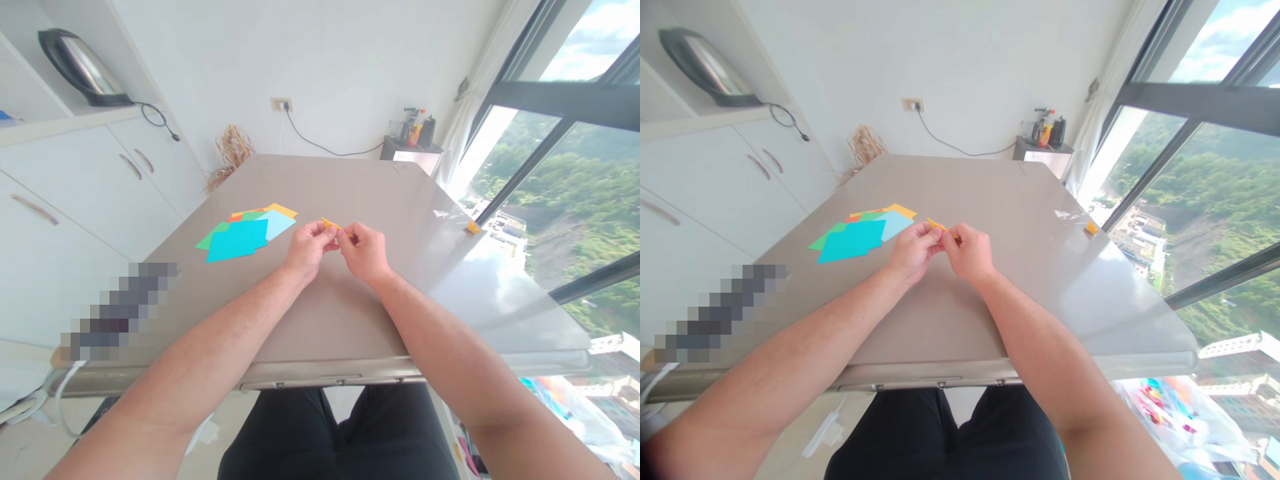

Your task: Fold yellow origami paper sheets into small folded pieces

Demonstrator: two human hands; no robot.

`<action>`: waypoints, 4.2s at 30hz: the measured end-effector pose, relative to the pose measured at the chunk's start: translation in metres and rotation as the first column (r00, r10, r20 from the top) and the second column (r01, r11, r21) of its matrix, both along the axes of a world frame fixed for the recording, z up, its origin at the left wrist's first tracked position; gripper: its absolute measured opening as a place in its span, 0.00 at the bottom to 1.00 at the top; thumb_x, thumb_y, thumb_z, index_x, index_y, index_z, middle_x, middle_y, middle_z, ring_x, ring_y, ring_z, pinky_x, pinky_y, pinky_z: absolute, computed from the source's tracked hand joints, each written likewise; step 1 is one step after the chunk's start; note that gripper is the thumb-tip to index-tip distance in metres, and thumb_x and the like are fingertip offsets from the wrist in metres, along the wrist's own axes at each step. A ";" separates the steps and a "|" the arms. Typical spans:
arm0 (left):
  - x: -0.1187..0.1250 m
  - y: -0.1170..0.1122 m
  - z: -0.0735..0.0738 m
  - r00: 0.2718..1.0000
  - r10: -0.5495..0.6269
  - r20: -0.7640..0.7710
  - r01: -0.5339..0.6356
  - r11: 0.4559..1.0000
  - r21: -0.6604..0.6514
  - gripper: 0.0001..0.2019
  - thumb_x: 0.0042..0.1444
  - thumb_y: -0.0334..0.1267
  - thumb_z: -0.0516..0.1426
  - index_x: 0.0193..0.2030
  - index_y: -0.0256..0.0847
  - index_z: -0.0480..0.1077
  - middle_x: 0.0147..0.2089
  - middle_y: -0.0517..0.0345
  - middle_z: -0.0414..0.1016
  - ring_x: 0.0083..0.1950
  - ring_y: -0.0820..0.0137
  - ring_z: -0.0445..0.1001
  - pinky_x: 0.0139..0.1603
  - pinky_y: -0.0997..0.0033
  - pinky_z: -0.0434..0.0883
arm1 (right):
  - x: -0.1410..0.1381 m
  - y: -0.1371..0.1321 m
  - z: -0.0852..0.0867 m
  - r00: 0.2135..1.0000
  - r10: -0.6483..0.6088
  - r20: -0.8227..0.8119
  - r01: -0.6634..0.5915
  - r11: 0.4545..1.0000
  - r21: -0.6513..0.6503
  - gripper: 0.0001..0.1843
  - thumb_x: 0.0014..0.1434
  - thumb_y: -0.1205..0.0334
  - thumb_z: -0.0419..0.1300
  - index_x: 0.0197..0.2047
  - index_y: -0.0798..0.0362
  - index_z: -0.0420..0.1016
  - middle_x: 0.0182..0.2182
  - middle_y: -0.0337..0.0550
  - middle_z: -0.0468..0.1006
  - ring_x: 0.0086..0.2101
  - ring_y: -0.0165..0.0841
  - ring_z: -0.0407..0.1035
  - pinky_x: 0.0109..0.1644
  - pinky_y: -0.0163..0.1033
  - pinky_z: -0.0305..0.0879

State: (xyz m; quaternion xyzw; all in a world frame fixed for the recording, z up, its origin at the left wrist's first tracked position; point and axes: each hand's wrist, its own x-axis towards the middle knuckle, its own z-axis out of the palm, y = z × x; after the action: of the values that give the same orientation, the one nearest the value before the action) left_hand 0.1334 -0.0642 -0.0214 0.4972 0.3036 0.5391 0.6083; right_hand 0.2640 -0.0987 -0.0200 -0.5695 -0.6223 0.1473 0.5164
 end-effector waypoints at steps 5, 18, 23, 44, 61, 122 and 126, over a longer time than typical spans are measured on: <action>-0.002 0.002 -0.001 0.998 -0.056 0.030 0.057 0.998 -0.019 0.15 0.49 0.45 0.70 0.37 0.37 0.77 0.37 0.54 0.79 0.40 0.66 0.78 0.45 0.60 0.78 | 0.002 0.000 -0.001 0.999 -0.007 -0.035 0.007 1.000 -0.023 0.14 0.61 0.52 0.59 0.27 0.50 0.71 0.22 0.35 0.74 0.25 0.29 0.65 0.33 0.37 0.62; -0.001 0.000 -0.002 0.999 -0.049 -0.023 0.049 0.999 -0.004 0.11 0.55 0.42 0.67 0.32 0.37 0.74 0.34 0.55 0.78 0.38 0.69 0.77 0.43 0.63 0.77 | 0.004 -0.005 0.000 0.999 -0.013 -0.040 0.013 1.000 0.000 0.12 0.58 0.52 0.61 0.31 0.52 0.76 0.24 0.37 0.76 0.26 0.29 0.67 0.33 0.37 0.62; 0.004 -0.001 -0.003 0.998 0.020 -0.066 -0.018 1.000 0.020 0.09 0.58 0.39 0.64 0.32 0.37 0.73 0.33 0.57 0.77 0.36 0.72 0.76 0.43 0.66 0.75 | 0.003 -0.004 0.000 0.999 -0.047 -0.006 0.047 0.998 -0.045 0.11 0.58 0.55 0.61 0.28 0.51 0.74 0.21 0.36 0.74 0.23 0.28 0.63 0.31 0.37 0.59; -0.005 0.008 -0.003 0.976 0.202 -0.078 -0.204 0.979 -0.023 0.16 0.53 0.47 0.68 0.43 0.38 0.81 0.40 0.51 0.82 0.42 0.64 0.81 0.47 0.58 0.79 | 0.008 0.008 -0.014 0.997 0.029 0.072 -0.047 0.962 0.267 0.10 0.61 0.59 0.60 0.44 0.48 0.81 0.43 0.44 0.84 0.40 0.34 0.78 0.41 0.40 0.76; -0.003 0.011 -0.014 0.946 0.225 -0.233 -0.185 0.966 0.181 0.14 0.55 0.45 0.66 0.44 0.40 0.83 0.49 0.50 0.85 0.43 0.61 0.83 0.50 0.59 0.80 | 0.006 0.005 -0.008 0.993 0.000 0.115 -0.004 0.999 0.039 0.07 0.61 0.61 0.62 0.31 0.50 0.78 0.38 0.41 0.80 0.33 0.29 0.72 0.41 0.37 0.70; -0.001 0.009 -0.011 0.968 0.147 -0.203 -0.150 0.989 0.000 0.09 0.50 0.36 0.66 0.39 0.36 0.81 0.38 0.51 0.83 0.41 0.61 0.83 0.51 0.53 0.80 | 0.000 0.006 0.000 0.974 -0.053 0.219 0.115 0.952 -0.282 0.11 0.62 0.59 0.57 0.31 0.48 0.78 0.31 0.40 0.82 0.31 0.34 0.72 0.34 0.38 0.63; -0.002 0.011 -0.010 0.974 0.143 -0.177 -0.151 0.988 -0.033 0.08 0.51 0.35 0.65 0.38 0.35 0.80 0.37 0.51 0.83 0.40 0.62 0.83 0.50 0.53 0.80 | 0.000 0.005 0.000 0.975 -0.046 0.217 0.104 0.959 -0.264 0.09 0.63 0.58 0.58 0.34 0.48 0.79 0.32 0.40 0.83 0.33 0.33 0.73 0.37 0.38 0.65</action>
State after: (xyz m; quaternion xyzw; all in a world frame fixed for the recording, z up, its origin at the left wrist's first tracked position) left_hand 0.1310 -0.0534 -0.0316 0.5045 0.4041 0.5300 0.5490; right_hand 0.2639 -0.0938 -0.0205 -0.6709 -0.6246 0.1516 0.3698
